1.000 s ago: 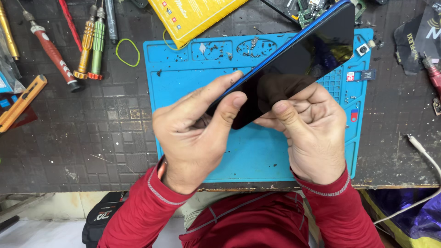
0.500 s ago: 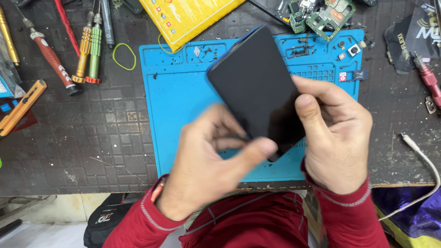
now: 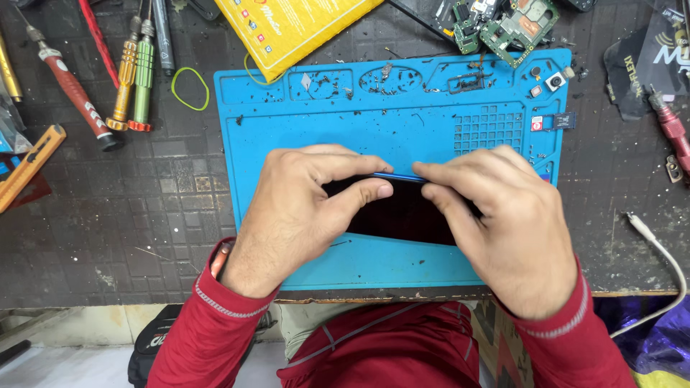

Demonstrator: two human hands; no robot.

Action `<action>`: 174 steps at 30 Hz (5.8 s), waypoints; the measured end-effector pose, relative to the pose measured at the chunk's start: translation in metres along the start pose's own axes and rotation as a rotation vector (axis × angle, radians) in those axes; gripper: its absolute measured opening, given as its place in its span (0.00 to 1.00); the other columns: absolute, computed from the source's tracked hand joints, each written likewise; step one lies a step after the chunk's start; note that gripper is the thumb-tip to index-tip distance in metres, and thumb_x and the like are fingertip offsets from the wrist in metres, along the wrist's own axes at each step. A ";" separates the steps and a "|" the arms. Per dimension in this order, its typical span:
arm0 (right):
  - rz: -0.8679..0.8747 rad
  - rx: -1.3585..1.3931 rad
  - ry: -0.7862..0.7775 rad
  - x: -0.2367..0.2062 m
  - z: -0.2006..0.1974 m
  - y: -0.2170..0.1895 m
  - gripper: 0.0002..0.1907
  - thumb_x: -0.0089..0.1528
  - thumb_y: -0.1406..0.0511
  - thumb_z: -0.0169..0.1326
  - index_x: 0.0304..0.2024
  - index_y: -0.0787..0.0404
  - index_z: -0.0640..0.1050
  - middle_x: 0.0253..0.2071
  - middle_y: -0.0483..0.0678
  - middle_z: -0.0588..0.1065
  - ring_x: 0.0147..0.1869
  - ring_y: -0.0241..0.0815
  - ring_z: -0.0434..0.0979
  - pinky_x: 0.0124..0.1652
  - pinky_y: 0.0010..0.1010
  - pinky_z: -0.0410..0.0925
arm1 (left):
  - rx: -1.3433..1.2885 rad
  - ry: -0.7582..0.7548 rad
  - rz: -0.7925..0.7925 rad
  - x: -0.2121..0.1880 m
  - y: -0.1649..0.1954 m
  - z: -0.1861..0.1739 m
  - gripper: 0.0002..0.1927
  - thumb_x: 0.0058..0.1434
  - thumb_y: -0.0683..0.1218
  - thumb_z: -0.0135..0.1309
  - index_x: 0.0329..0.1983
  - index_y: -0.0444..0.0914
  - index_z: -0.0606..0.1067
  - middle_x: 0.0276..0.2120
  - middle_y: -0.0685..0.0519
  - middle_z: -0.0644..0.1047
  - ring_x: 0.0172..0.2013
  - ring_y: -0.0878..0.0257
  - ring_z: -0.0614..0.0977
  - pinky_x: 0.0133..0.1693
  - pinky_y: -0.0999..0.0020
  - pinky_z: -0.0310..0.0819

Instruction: The person pries open the back cover of a smartphone on a blue repair mat, plugs a charging cable into it, and uses a screwdriver to unscrew and work on the internal components of the opened phone.

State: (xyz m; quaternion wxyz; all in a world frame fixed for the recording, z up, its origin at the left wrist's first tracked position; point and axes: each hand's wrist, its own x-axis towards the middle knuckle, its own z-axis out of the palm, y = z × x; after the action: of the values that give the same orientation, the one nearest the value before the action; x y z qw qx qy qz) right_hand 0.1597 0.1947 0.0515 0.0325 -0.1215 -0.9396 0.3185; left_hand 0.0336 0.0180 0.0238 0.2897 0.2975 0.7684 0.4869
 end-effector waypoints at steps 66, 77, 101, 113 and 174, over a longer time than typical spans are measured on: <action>-0.262 -0.161 0.266 -0.019 0.017 -0.033 0.16 0.51 0.73 0.68 0.41 0.57 0.83 0.37 0.43 0.78 0.44 0.44 0.76 0.48 0.40 0.62 | -0.057 0.214 0.226 -0.048 -0.014 0.004 0.11 0.59 0.36 0.66 0.45 0.36 0.81 0.44 0.51 0.85 0.49 0.59 0.88 0.52 0.67 0.84; -0.154 -0.102 0.282 -0.024 0.016 -0.028 0.17 0.52 0.71 0.72 0.42 0.58 0.84 0.38 0.43 0.78 0.44 0.44 0.76 0.47 0.36 0.66 | -0.021 0.243 0.264 -0.051 -0.012 0.005 0.11 0.59 0.33 0.65 0.44 0.37 0.81 0.42 0.51 0.84 0.44 0.61 0.89 0.47 0.70 0.85; -0.013 0.123 0.348 -0.044 -0.003 -0.003 0.14 0.54 0.82 0.64 0.41 0.73 0.79 0.41 0.62 0.79 0.47 0.49 0.83 0.47 0.34 0.77 | 0.456 0.173 0.491 -0.035 0.030 0.005 0.11 0.61 0.46 0.65 0.46 0.40 0.80 0.41 0.55 0.81 0.42 0.58 0.83 0.45 0.63 0.76; 0.154 0.438 0.481 -0.064 0.016 0.025 0.09 0.62 0.82 0.62 0.41 0.70 0.78 0.42 0.56 0.79 0.48 0.43 0.84 0.51 0.26 0.77 | 0.461 0.153 0.513 -0.032 0.019 0.013 0.11 0.63 0.45 0.64 0.48 0.41 0.80 0.42 0.57 0.82 0.42 0.61 0.84 0.42 0.64 0.74; -0.022 -0.057 0.350 -0.044 0.003 -0.012 0.16 0.58 0.76 0.70 0.47 0.65 0.82 0.43 0.50 0.80 0.47 0.44 0.79 0.49 0.31 0.71 | 0.303 0.171 0.434 -0.035 0.007 0.004 0.16 0.62 0.41 0.64 0.53 0.47 0.80 0.44 0.62 0.81 0.40 0.63 0.80 0.43 0.65 0.73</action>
State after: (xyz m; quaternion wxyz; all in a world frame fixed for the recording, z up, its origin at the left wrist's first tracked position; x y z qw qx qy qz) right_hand 0.1993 0.1729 0.0574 0.1955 -0.1655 -0.9295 0.2654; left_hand 0.0605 -0.0031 0.0340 0.0651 0.4531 0.7724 0.4404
